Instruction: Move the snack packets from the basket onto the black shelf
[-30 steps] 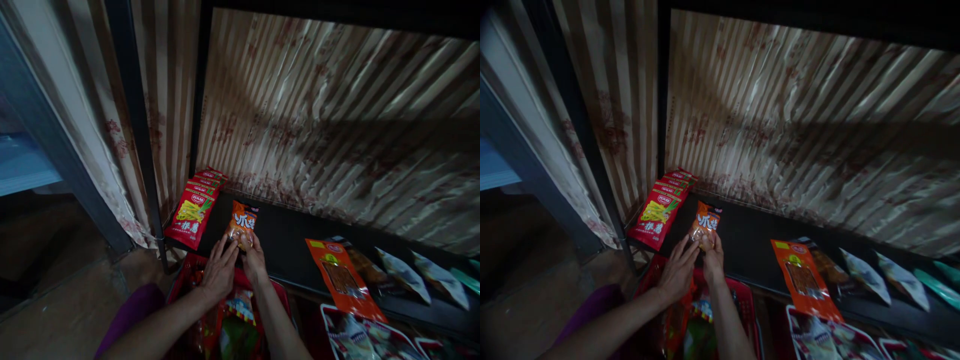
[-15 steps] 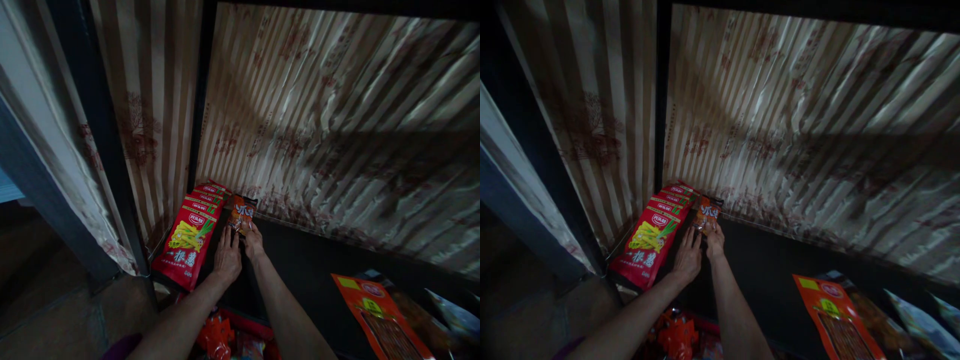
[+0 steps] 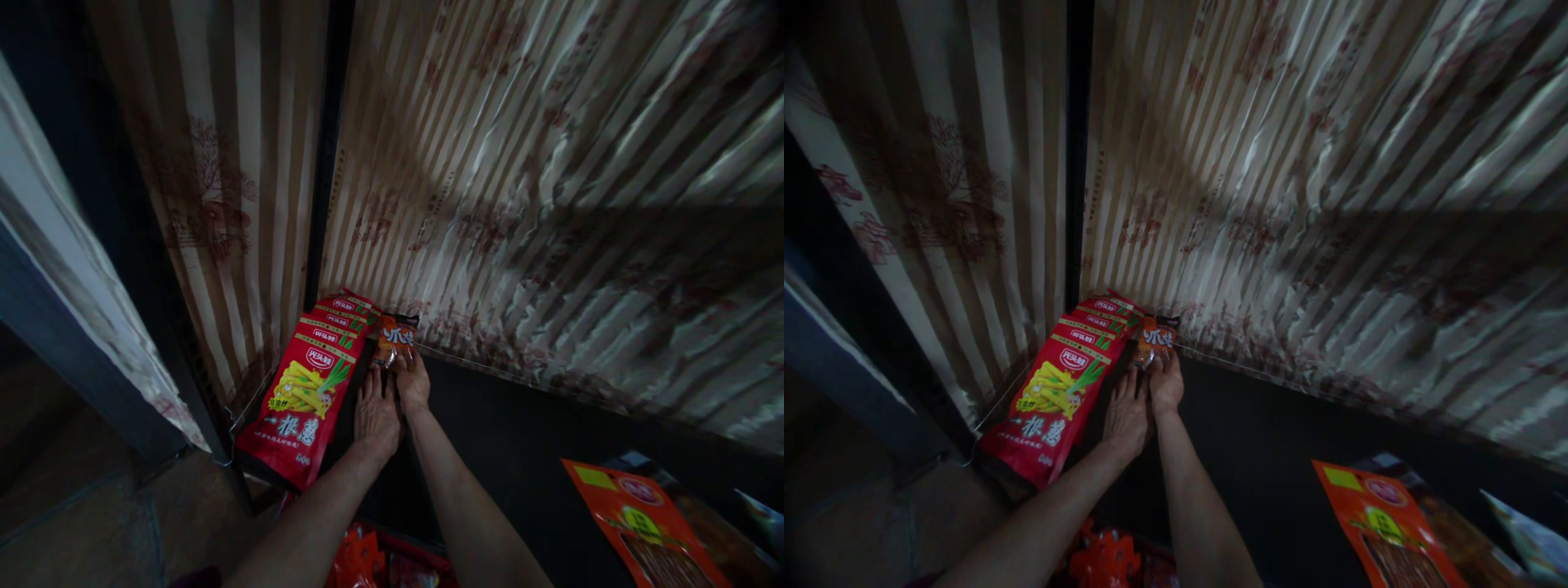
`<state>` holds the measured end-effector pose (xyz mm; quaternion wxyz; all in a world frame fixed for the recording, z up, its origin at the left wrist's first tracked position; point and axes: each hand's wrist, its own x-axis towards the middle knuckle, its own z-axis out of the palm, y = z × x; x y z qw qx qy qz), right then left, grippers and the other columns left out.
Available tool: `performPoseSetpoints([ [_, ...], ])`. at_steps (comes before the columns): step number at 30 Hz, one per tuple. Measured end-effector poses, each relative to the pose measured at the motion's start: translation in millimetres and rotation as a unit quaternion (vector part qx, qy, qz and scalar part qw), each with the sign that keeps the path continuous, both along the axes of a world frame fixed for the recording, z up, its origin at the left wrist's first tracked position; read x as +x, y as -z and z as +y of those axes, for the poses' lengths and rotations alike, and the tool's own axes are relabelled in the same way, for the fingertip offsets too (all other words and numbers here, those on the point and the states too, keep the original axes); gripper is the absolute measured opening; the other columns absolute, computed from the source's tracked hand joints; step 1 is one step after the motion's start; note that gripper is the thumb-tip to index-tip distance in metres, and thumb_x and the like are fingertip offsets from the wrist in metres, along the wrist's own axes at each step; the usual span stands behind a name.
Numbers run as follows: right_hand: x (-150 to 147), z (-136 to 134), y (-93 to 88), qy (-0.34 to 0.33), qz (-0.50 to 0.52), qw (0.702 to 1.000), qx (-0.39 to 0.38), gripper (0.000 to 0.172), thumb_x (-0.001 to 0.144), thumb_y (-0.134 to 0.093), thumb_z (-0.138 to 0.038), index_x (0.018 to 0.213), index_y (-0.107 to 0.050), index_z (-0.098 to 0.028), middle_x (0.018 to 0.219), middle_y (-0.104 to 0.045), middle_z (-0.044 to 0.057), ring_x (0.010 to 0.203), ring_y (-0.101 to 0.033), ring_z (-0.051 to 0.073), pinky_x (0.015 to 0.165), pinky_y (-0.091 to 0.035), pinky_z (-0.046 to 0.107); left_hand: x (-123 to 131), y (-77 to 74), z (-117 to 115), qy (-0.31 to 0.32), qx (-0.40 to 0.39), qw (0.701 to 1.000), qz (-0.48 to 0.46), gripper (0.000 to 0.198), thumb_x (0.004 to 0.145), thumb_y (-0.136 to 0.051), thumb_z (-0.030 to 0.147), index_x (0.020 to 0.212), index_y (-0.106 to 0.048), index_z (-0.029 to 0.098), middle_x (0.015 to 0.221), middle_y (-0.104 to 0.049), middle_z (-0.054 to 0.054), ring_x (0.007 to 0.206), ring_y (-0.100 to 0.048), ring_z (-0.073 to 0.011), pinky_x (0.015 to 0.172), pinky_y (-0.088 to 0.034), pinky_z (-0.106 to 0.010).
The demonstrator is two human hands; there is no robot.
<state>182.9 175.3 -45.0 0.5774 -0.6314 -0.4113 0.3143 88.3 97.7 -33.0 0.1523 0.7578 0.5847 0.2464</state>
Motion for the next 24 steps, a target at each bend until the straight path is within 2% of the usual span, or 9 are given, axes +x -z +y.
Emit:
performPoseSetpoints([
  [3, -5, -6, -11.8, 0.069, -0.185, 0.975, -0.106, 0.053, 0.083, -0.048, -0.040, 0.134, -0.049, -0.024, 0.121, -0.064, 0.012, 0.110, -0.059, 0.026, 0.093, -0.042, 0.041, 0, 2.6, 1, -0.003, 0.009, 1.000, 0.003, 0.054, 0.089, -0.038, 0.020, 0.142, -0.036, 0.011, 0.150, -0.031, -0.021, 0.136, -0.033, -0.0352, 0.106, -0.036, -0.054],
  [5, -10, -9, -19.5, 0.074, -0.254, 0.954, -0.141, 0.053, 0.086, -0.042, -0.040, 0.135, -0.048, -0.021, 0.119, -0.063, 0.015, 0.109, -0.059, 0.028, 0.090, -0.042, 0.042, 0, 4.3, 2, -0.011, 0.016, 1.000, 0.007, 0.053, 0.090, -0.036, 0.018, 0.142, -0.037, 0.012, 0.150, -0.032, -0.020, 0.137, -0.033, -0.0347, 0.104, -0.037, -0.055],
  [9, -17, -13, -25.5, 0.085, -0.285, 0.943, -0.150, 0.055, 0.087, -0.040, -0.043, 0.136, -0.047, -0.021, 0.116, -0.063, 0.017, 0.110, -0.057, 0.030, 0.090, -0.041, 0.044, 0, 5.1, 2, -0.008, 0.008, 1.000, 0.011, 0.051, 0.091, -0.035, 0.019, 0.141, -0.039, 0.011, 0.151, -0.031, -0.019, 0.140, -0.028, -0.0338, 0.106, -0.036, -0.053],
  [16, -15, -17, -21.0, 0.073, -0.311, 0.940, -0.118, 0.056, 0.088, -0.038, -0.041, 0.138, -0.044, -0.018, 0.114, -0.064, 0.016, 0.108, -0.057, 0.029, 0.092, -0.039, 0.042, 0, 7.6, 1, -0.020, 0.010, 1.000, -0.003, 0.053, 0.089, -0.040, 0.018, 0.141, -0.038, 0.011, 0.151, -0.029, -0.020, 0.142, -0.022, -0.0331, 0.106, -0.036, -0.054],
  [20, -14, -15, -21.6, 0.065, -0.303, 0.942, -0.126, 0.054, 0.088, -0.039, -0.041, 0.137, -0.046, -0.020, 0.115, -0.063, 0.015, 0.108, -0.057, 0.028, 0.091, -0.040, 0.040, 1, 8.5, 1, -0.017, 0.003, 1.000, -0.007, 0.055, 0.087, -0.043, 0.018, 0.141, -0.038, 0.012, 0.151, -0.030, -0.019, 0.141, -0.024, -0.0326, 0.107, -0.034, -0.054],
  [24, -16, -16, -21.0, 0.074, -0.301, 0.944, -0.112, 0.059, 0.088, -0.039, -0.041, 0.142, -0.039, -0.019, 0.114, -0.063, 0.016, 0.107, -0.057, 0.030, 0.090, -0.040, 0.042, 1, 7.7, 1, -0.022, -0.002, 1.000, -0.009, 0.051, 0.089, -0.035, 0.016, 0.140, -0.040, 0.012, 0.150, -0.031, -0.019, 0.141, -0.025, -0.0325, 0.105, -0.037, -0.055],
])
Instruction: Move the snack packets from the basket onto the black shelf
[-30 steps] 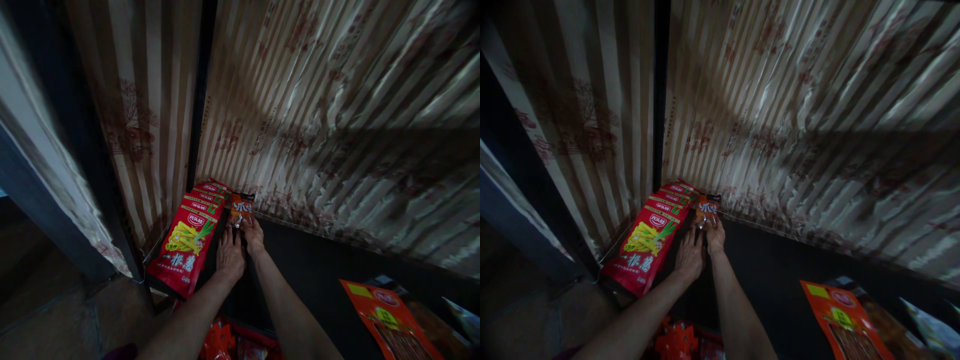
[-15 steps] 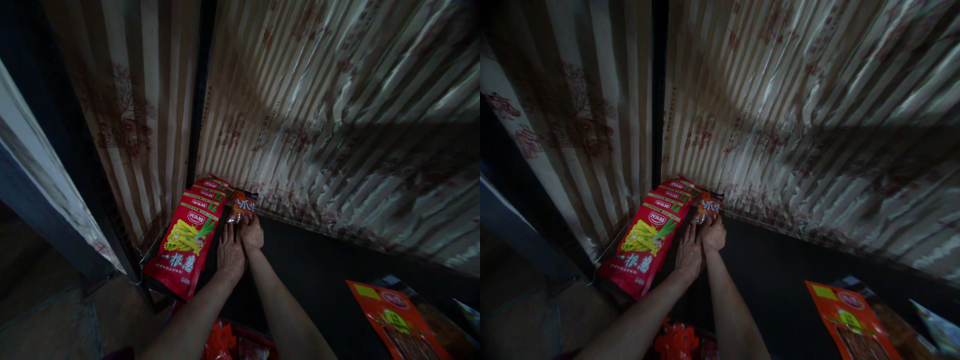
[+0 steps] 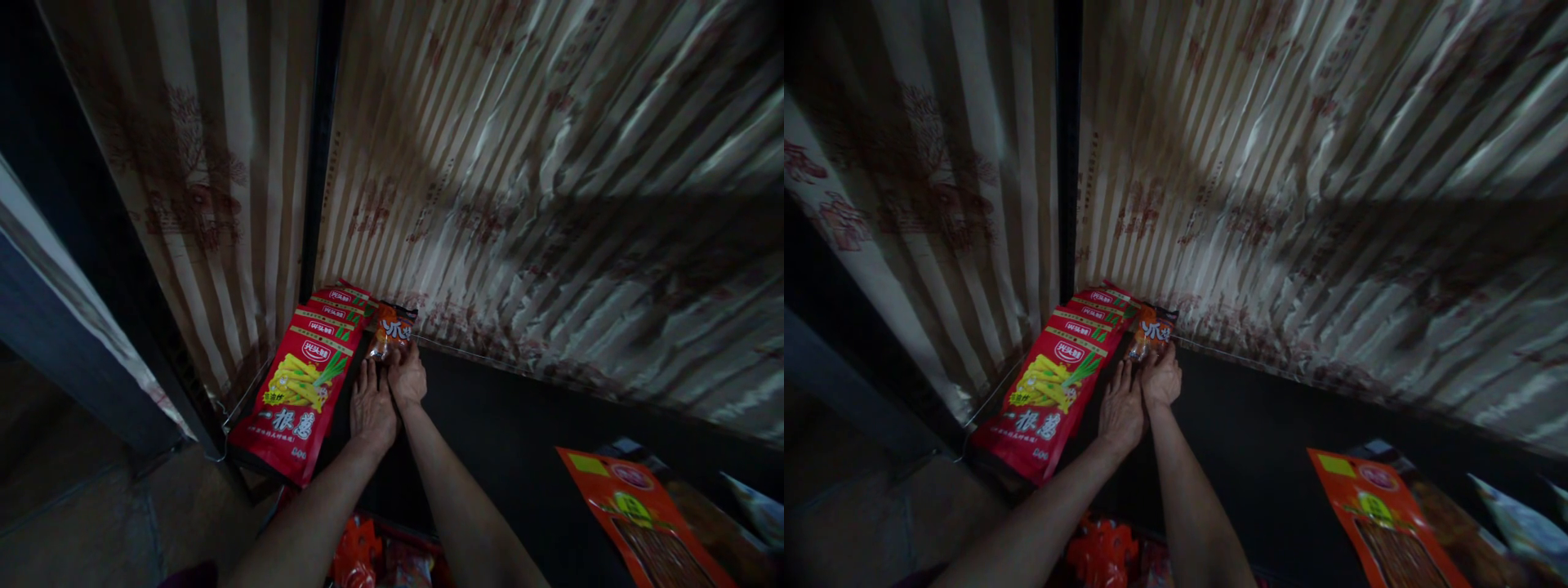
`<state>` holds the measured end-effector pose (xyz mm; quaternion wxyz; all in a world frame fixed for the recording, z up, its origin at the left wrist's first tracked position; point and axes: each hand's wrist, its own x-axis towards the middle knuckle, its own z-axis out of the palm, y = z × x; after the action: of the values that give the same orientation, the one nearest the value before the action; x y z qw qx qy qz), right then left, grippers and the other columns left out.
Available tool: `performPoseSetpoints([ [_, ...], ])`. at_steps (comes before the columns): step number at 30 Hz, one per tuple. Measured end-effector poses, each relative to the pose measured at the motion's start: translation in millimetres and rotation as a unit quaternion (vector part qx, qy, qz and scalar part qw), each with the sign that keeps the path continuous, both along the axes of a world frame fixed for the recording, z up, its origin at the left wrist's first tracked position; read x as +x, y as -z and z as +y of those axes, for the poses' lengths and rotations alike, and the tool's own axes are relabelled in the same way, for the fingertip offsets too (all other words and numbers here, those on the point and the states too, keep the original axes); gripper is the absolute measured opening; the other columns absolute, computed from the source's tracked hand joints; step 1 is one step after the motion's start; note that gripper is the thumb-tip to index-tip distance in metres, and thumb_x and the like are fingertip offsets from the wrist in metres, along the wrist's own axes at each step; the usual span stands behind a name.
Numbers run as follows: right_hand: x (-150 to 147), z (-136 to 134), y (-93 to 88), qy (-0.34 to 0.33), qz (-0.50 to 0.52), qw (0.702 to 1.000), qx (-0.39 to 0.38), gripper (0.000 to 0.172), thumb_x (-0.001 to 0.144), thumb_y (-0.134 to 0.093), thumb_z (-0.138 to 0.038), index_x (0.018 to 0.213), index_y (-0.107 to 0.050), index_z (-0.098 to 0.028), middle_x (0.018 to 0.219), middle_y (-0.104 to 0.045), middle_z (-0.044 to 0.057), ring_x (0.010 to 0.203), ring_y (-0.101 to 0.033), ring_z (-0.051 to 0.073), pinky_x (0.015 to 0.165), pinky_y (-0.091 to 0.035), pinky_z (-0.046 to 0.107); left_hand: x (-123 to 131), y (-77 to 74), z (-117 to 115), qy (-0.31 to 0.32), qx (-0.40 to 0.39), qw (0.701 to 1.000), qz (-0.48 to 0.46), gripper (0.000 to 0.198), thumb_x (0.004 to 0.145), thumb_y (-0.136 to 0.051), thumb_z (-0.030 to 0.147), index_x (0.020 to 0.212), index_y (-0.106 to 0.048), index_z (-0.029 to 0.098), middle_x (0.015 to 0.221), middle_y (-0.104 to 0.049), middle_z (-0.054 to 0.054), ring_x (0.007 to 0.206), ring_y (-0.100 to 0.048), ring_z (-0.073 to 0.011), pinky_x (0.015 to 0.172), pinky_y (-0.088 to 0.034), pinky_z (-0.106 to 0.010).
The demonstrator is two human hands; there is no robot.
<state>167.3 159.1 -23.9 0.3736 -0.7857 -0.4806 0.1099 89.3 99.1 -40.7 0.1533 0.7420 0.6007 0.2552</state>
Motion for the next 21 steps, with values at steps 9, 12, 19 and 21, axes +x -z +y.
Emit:
performPoseSetpoints([
  [9, 1, 6, -1.7, -0.039, 0.013, 0.999, -0.013, 0.057, 0.087, -0.041, -0.041, 0.142, -0.039, -0.027, 0.115, -0.062, 0.011, 0.109, -0.055, 0.029, 0.091, -0.039, 0.042, -2, -3.7, 0, 0.006, -0.010, 1.000, -0.005, 0.054, 0.090, -0.039, 0.024, 0.141, -0.038, 0.006, 0.151, -0.029, -0.021, 0.142, -0.022, -0.0332, 0.111, -0.031, -0.050],
  [12, 0, 0, -0.4, -0.026, 0.004, 0.999, -0.018, 0.058, 0.088, -0.038, -0.040, 0.144, -0.036, -0.024, 0.118, -0.061, 0.014, 0.111, -0.053, 0.030, 0.092, -0.039, 0.044, -2, -3.1, 0, 0.004, -0.007, 1.000, -0.009, 0.051, 0.091, -0.038, 0.024, 0.139, -0.041, 0.008, 0.150, -0.031, -0.021, 0.142, -0.023, -0.0325, 0.111, -0.031, -0.050],
  [19, -14, 2, -8.7, -0.044, -0.110, 0.982, 0.149, 0.062, 0.085, -0.039, -0.039, 0.141, -0.036, -0.012, 0.143, -0.040, 0.019, 0.132, -0.034, 0.034, 0.106, -0.028, 0.051, -1, -3.0, -1, -0.006, 0.001, 1.000, -0.019, 0.055, 0.091, -0.039, 0.024, 0.145, -0.033, 0.013, 0.150, -0.032, -0.018, 0.141, -0.026, -0.0320, 0.110, -0.034, -0.049],
  [21, -29, 17, -14.4, -0.146, -0.074, 0.967, 0.194, 0.059, 0.087, -0.036, -0.039, 0.140, -0.037, -0.014, 0.143, -0.043, 0.015, 0.134, -0.036, 0.028, 0.108, -0.029, 0.047, -3, -6.1, -1, -0.004, 0.002, 0.999, -0.038, 0.057, 0.090, -0.041, 0.026, 0.145, -0.033, 0.015, 0.150, -0.034, -0.015, 0.141, -0.026, -0.0307, 0.113, -0.030, -0.047],
])
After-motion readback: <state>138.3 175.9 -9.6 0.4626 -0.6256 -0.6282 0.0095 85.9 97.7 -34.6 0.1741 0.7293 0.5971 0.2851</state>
